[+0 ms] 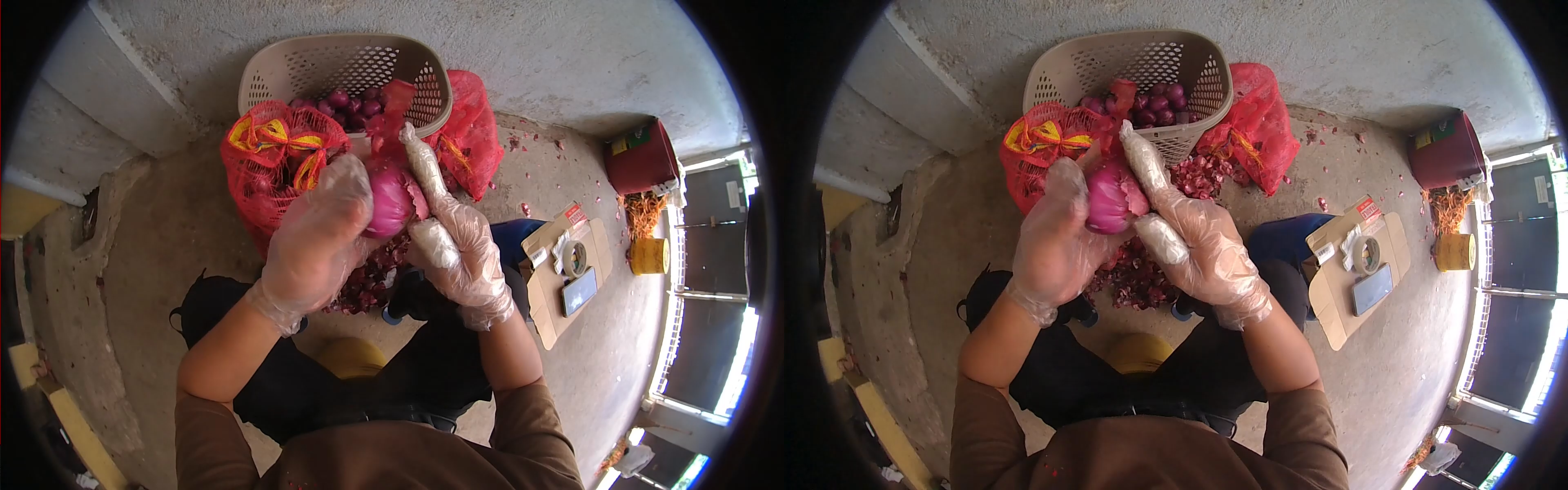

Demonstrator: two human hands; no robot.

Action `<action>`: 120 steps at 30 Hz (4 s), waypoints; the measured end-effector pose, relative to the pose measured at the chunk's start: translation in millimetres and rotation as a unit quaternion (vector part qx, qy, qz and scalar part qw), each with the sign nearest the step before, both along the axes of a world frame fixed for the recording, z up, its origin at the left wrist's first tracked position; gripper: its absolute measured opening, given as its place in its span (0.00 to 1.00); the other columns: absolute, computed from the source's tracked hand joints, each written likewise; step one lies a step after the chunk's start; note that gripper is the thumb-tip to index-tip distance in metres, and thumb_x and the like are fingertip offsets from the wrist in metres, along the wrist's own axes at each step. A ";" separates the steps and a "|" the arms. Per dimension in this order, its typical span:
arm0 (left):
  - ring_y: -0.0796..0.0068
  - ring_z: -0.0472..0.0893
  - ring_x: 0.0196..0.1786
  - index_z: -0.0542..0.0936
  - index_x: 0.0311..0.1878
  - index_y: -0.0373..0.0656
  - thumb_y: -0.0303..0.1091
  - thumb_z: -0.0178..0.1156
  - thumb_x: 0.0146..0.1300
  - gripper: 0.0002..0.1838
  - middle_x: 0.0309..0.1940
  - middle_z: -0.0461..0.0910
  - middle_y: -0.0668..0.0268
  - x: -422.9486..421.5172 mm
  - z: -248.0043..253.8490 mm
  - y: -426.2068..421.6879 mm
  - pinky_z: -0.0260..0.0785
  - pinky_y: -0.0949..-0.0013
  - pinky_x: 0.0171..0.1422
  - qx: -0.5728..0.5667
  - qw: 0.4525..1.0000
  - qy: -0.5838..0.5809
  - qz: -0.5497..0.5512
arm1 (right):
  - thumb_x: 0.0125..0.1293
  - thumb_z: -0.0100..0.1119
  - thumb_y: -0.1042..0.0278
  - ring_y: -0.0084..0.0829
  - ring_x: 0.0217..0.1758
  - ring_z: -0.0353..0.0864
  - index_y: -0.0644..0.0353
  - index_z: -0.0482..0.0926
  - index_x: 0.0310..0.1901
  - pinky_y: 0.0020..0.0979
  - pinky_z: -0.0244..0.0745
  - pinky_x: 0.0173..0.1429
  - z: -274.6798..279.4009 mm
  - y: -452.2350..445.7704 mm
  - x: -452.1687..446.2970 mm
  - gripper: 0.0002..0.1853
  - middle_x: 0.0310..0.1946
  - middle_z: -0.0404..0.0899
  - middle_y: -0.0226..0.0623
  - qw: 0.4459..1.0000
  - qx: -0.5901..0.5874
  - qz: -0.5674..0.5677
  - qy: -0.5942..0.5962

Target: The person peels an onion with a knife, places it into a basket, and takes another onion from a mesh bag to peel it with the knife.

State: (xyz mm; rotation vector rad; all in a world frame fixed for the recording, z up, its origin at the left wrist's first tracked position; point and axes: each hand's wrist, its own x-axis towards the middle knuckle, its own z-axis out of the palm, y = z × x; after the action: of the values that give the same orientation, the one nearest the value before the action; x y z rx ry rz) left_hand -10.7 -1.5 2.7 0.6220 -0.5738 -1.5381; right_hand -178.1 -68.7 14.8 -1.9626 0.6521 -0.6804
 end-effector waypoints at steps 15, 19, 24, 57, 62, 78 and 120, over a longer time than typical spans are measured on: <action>0.59 0.70 0.69 0.55 0.73 0.39 0.30 0.62 0.57 0.41 0.67 0.66 0.56 8.9 3.4 -3.9 0.65 0.51 0.73 0.015 0.996 0.085 0.003 | 0.67 0.53 0.66 0.33 0.54 0.80 0.58 0.47 0.76 0.32 0.72 0.57 -3.1 -12.6 -8.9 0.39 0.66 0.71 0.48 0.964 0.207 -0.009 -0.167; 0.60 0.70 0.68 0.54 0.73 0.39 0.31 0.62 0.59 0.40 0.66 0.67 0.55 7.9 1.3 -4.3 0.66 0.52 0.72 -0.012 1.000 0.020 0.016 | 0.64 0.55 0.64 0.37 0.51 0.80 0.57 0.39 0.78 0.34 0.74 0.55 -13.9 -11.3 -1.2 0.46 0.66 0.70 0.49 0.963 0.200 0.046 -0.173; 0.61 0.73 0.66 0.54 0.73 0.39 0.41 0.63 0.65 0.40 0.65 0.68 0.56 2.1 -4.0 -1.9 0.68 0.54 0.70 -0.009 1.000 0.018 0.022 | 0.64 0.57 0.63 0.44 0.51 0.82 0.60 0.36 0.78 0.35 0.74 0.55 2.2 -2.7 -1.4 0.48 0.66 0.68 0.53 0.999 0.037 0.027 0.012; 0.61 0.70 0.68 0.52 0.73 0.37 0.39 0.67 0.61 0.44 0.66 0.66 0.56 6.7 -6.9 -2.6 0.66 0.48 0.71 0.006 1.000 -0.005 -0.007 | 0.72 0.52 0.66 0.27 0.37 0.77 0.62 0.67 0.68 0.30 0.74 0.47 -6.5 -7.0 -8.1 0.25 0.53 0.80 0.41 0.989 0.099 -0.050 -0.102; 0.59 0.68 0.70 0.50 0.74 0.35 0.41 0.67 0.62 0.46 0.69 0.64 0.55 8.5 -1.6 -4.4 0.63 0.45 0.73 -0.014 1.000 -0.011 -0.019 | 0.68 0.59 0.64 0.19 0.30 0.72 0.63 0.69 0.63 0.23 0.69 0.37 8.6 -6.6 -18.4 0.24 0.37 0.76 0.28 0.952 0.277 -0.089 -0.099; 0.69 0.74 0.63 0.57 0.71 0.31 0.46 0.68 0.61 0.45 0.60 0.72 0.61 7.8 -24.4 -4.0 0.68 0.60 0.69 -0.008 0.996 -0.087 0.019 | 0.69 0.57 0.61 0.53 0.56 0.79 0.57 0.54 0.76 0.37 0.74 0.58 11.8 -11.8 -16.9 0.37 0.60 0.76 0.47 0.993 0.026 0.098 0.062; 0.71 0.77 0.60 0.56 0.73 0.28 0.30 0.60 0.59 0.40 0.59 0.73 0.63 15.1 -3.9 -2.5 0.65 0.64 0.71 -0.013 0.995 -0.097 -0.003 | 0.72 0.54 0.61 0.14 0.26 0.64 0.58 0.64 0.72 0.21 0.64 0.32 -7.8 -0.2 -10.2 0.29 0.30 0.72 0.24 0.965 0.251 -0.001 -0.071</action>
State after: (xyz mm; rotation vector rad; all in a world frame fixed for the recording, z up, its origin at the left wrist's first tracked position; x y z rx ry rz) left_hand 4.5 -3.9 -1.2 0.7557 -0.7430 -1.4815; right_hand -188.3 -68.9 7.0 -1.4329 0.6624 -0.5809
